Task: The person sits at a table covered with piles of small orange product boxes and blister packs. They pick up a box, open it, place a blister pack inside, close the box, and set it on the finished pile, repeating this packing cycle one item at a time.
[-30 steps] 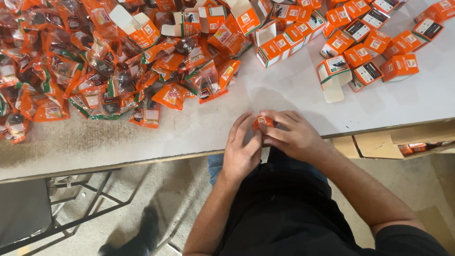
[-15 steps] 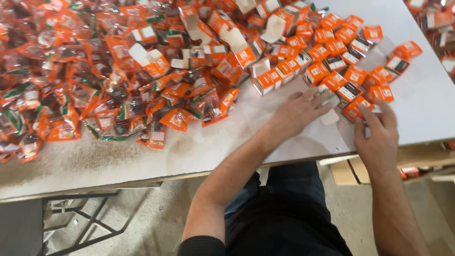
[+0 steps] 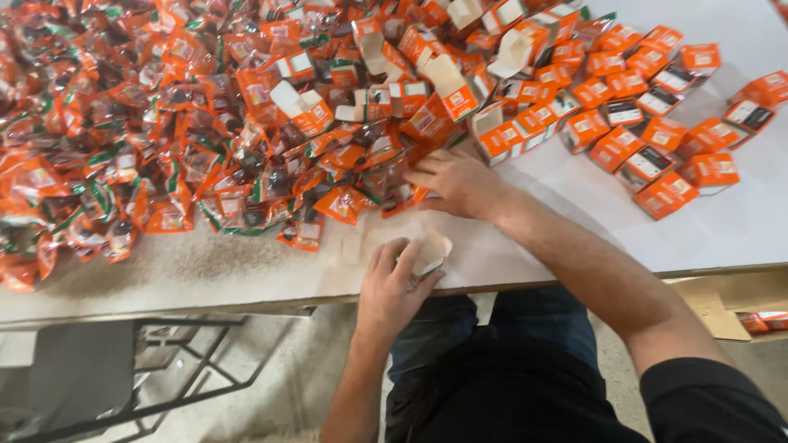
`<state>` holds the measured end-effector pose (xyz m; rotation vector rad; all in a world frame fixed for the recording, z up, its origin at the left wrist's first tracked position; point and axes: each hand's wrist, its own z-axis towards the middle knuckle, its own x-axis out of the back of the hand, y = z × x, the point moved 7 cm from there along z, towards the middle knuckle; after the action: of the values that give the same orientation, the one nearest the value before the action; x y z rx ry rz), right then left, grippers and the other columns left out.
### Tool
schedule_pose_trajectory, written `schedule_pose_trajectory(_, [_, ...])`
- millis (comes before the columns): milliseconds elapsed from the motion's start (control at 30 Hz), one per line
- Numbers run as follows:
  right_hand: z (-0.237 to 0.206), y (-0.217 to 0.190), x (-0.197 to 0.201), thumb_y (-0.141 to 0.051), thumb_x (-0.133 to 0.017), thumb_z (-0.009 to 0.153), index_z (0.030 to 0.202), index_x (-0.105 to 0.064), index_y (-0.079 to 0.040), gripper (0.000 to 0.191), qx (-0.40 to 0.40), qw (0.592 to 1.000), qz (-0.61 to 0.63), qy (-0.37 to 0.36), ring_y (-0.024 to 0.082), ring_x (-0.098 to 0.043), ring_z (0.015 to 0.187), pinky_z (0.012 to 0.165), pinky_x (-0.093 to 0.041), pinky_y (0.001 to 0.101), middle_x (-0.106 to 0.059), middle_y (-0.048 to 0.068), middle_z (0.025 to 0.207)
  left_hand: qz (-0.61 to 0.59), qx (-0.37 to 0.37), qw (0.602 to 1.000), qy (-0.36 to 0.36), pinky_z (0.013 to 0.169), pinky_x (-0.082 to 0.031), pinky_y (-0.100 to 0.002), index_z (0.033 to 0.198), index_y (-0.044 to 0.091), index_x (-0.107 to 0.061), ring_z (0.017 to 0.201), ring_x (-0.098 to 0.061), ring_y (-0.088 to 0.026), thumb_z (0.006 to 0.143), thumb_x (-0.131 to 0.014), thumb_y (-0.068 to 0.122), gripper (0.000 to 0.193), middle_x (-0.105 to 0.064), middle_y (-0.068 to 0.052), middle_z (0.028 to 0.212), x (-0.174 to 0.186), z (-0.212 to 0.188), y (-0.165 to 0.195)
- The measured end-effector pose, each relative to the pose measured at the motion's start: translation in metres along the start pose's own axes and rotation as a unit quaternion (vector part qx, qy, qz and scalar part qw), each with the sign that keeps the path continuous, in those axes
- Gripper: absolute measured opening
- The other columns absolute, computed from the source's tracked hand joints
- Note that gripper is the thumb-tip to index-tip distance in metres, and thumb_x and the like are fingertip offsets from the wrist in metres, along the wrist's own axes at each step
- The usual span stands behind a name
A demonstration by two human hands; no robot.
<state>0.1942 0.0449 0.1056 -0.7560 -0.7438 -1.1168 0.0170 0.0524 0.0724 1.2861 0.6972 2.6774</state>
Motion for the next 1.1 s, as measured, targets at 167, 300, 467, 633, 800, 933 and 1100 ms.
schedule_pose_trajectory(167, [-0.057,-0.001,-0.011,-0.047,-0.073,0.093,0.126,-0.071,-0.011,0.049,-0.192,0.979,0.024,-0.06,0.03,-0.06,0.113,0.101,-0.048,0.0466,-0.066,0.008,0.114,-0.036,0.064,0.997,0.039,0.081,-0.058,-0.043,0.124,0.006,-0.061,0.1,-0.064,-0.035,0.073,-0.093,0.024,0.062,-0.061,-0.017,0.115,-0.008,-0.026,-0.011])
schedule_pose_trajectory(300, [-0.1,-0.016,0.011,-0.044,-0.08,0.073,0.109,-0.072,-0.009,0.051,-0.219,0.973,-0.066,0.021,0.039,-0.054,0.115,0.096,-0.04,0.0555,-0.061,0.015,0.112,-0.031,0.023,0.998,0.056,0.085,-0.057,-0.044,0.125,0.006,-0.059,0.103,-0.063,-0.035,0.075,-0.094,0.028,0.065,-0.059,-0.015,0.113,-0.025,-0.013,-0.006])
schedule_pose_trajectory(467, [-0.13,-0.048,0.017,-0.035,-0.082,0.074,0.1,-0.059,-0.004,0.047,-0.14,0.987,0.081,0.003,0.034,-0.058,0.12,0.108,-0.038,0.0595,-0.063,0.014,0.12,0.0,0.012,0.997,0.074,0.088,-0.054,-0.048,0.126,0.003,-0.058,0.104,-0.059,-0.038,0.073,-0.092,0.033,0.07,-0.057,-0.017,0.113,-0.031,-0.003,0.013])
schedule_pose_trajectory(633, [-0.16,-0.052,0.016,-0.011,-0.068,0.091,0.121,-0.065,-0.004,0.031,-0.194,0.975,0.083,0.076,0.033,-0.065,0.098,0.086,-0.051,0.0441,-0.069,0.012,0.105,-0.006,-0.006,0.998,0.06,0.088,-0.055,-0.047,0.131,0.001,-0.055,0.105,-0.06,-0.037,0.076,-0.09,0.037,0.074,-0.059,-0.017,0.117,-0.029,-0.002,0.027])
schedule_pose_trajectory(800, [-0.2,-0.015,-0.005,-0.011,-0.058,0.105,0.112,-0.072,-0.004,0.018,-0.467,0.812,0.303,0.175,0.022,-0.06,0.069,0.063,-0.049,0.0334,-0.069,0.014,0.082,-0.008,-0.021,0.999,0.024,0.079,-0.056,-0.045,0.129,0.002,-0.057,0.095,-0.062,-0.034,0.076,-0.091,0.039,0.073,-0.062,-0.016,0.112,-0.047,-0.003,0.029])
schedule_pose_trajectory(933, [-0.183,-0.032,-0.002,-0.018,-0.065,0.099,0.1,-0.072,-0.005,0.015,-0.42,0.857,0.245,0.172,0.02,-0.066,0.064,0.061,-0.052,0.0316,-0.069,0.012,0.076,-0.016,-0.021,0.997,0.072,0.08,-0.056,-0.046,0.12,-0.002,-0.054,0.1,-0.062,-0.036,0.077,-0.09,0.037,0.068,-0.059,-0.018,0.12,-0.06,0.0,0.03])
schedule_pose_trajectory(1100, [-0.141,-0.053,0.017,-0.029,-0.08,0.08,0.106,-0.069,-0.004,0.038,-0.327,0.924,0.146,0.137,0.03,-0.071,0.073,0.065,-0.055,0.0359,-0.073,0.014,0.089,0.02,0.013,0.999,0.026,0.083,-0.058,-0.041,0.123,0.012,-0.064,0.106,-0.067,-0.031,0.076,-0.088,0.021,0.053,-0.059,-0.008,0.121,-0.07,-0.001,0.034])
